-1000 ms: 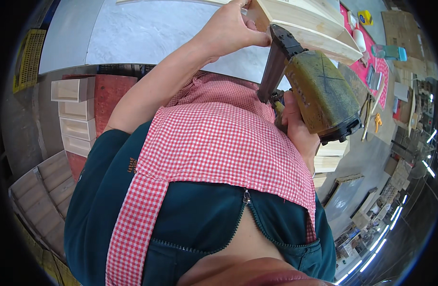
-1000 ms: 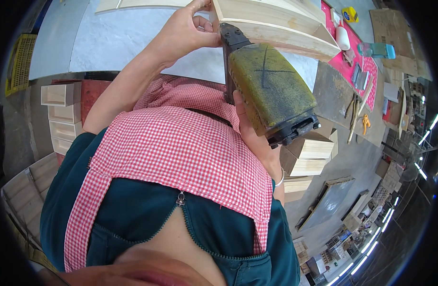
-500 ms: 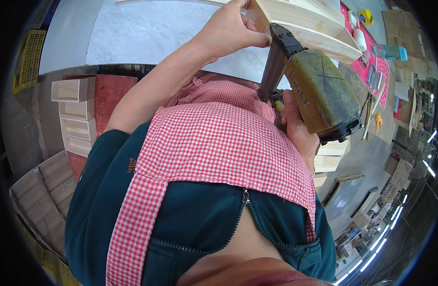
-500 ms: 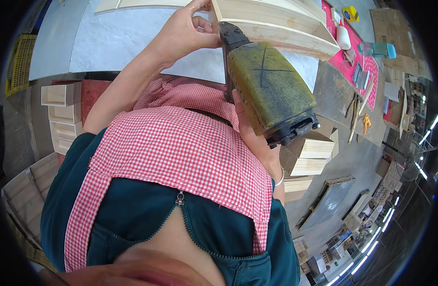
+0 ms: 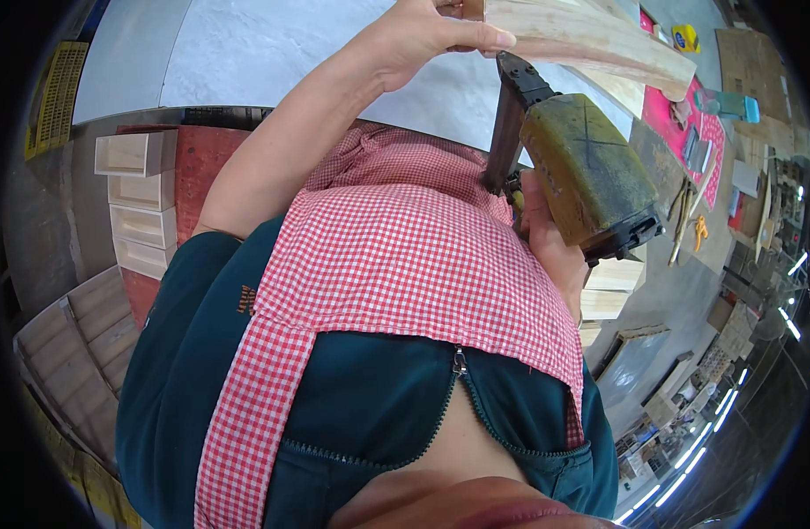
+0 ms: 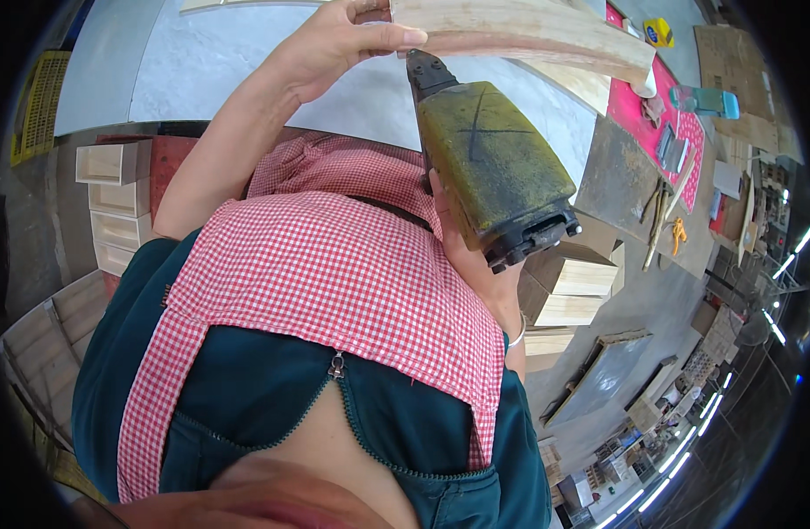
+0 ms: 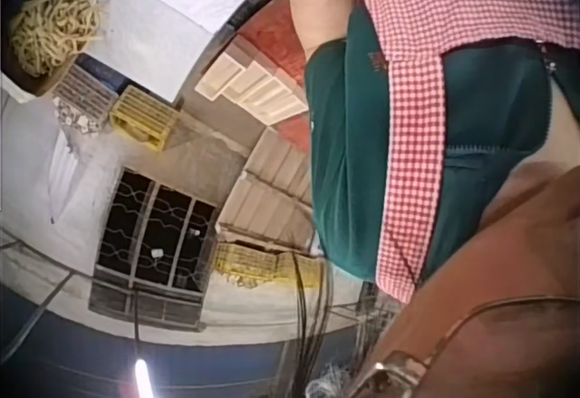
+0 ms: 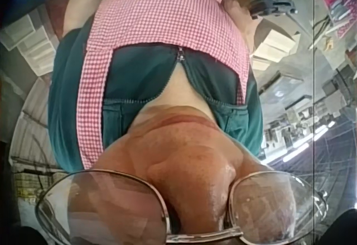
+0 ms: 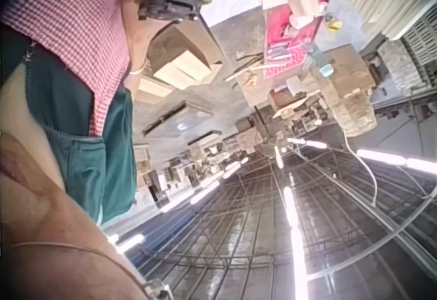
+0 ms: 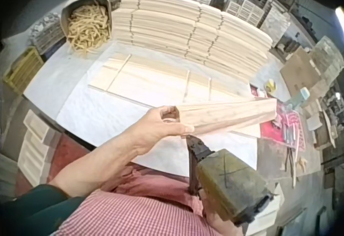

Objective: Assembling wooden boxes by applying glue and using a nail gun.

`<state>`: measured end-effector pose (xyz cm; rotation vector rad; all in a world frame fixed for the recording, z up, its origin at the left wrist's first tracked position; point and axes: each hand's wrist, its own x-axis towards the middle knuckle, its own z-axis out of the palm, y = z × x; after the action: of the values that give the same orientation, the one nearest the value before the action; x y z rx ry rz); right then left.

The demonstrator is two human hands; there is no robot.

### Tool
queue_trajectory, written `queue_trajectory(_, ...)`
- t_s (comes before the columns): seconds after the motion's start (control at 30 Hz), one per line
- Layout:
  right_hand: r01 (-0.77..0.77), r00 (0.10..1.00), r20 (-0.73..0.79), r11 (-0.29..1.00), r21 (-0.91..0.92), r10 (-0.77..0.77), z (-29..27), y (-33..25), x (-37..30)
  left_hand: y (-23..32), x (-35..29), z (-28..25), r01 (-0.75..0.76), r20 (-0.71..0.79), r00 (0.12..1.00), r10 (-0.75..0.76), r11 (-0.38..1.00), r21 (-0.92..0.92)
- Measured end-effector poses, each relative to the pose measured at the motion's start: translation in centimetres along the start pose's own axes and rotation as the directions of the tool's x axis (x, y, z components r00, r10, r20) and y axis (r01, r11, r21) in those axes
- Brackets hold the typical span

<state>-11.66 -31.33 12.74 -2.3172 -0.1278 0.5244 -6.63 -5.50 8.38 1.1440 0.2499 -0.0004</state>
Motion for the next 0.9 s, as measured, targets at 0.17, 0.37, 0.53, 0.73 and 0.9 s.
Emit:
queue_trajectory(0.17,0.140,0.990,-0.034,0.987,0.076,-0.138,0.3,0.3,0.5,0.5,-0.2,0.1,0.077,0.033,0.997,-0.073,0.988,-0.133)
queue_trajectory(0.37,0.100,0.995,-0.013,0.995,-0.025,-0.101,0.2,0.0,0.7,0.9,-0.7,0.6,0.096,0.013,0.995,-0.095,0.981,-0.170)
queue_trajectory(0.53,0.015,1.000,0.005,0.998,-0.056,-0.015,-0.1,-0.6,0.5,0.9,-0.7,0.6,0.096,0.015,0.995,-0.095,0.978,-0.187)
queue_trajectory(0.73,0.098,0.995,0.000,0.993,-0.063,-0.098,0.2,0.2,0.4,0.8,-0.7,0.8,0.069,-0.006,0.997,-0.071,0.982,-0.175)
queue_trajectory(0.9,0.094,0.995,-0.015,0.986,-0.139,-0.097,0.3,-0.3,0.0,0.9,-0.8,0.9,0.059,0.002,0.998,-0.060,0.982,-0.182)
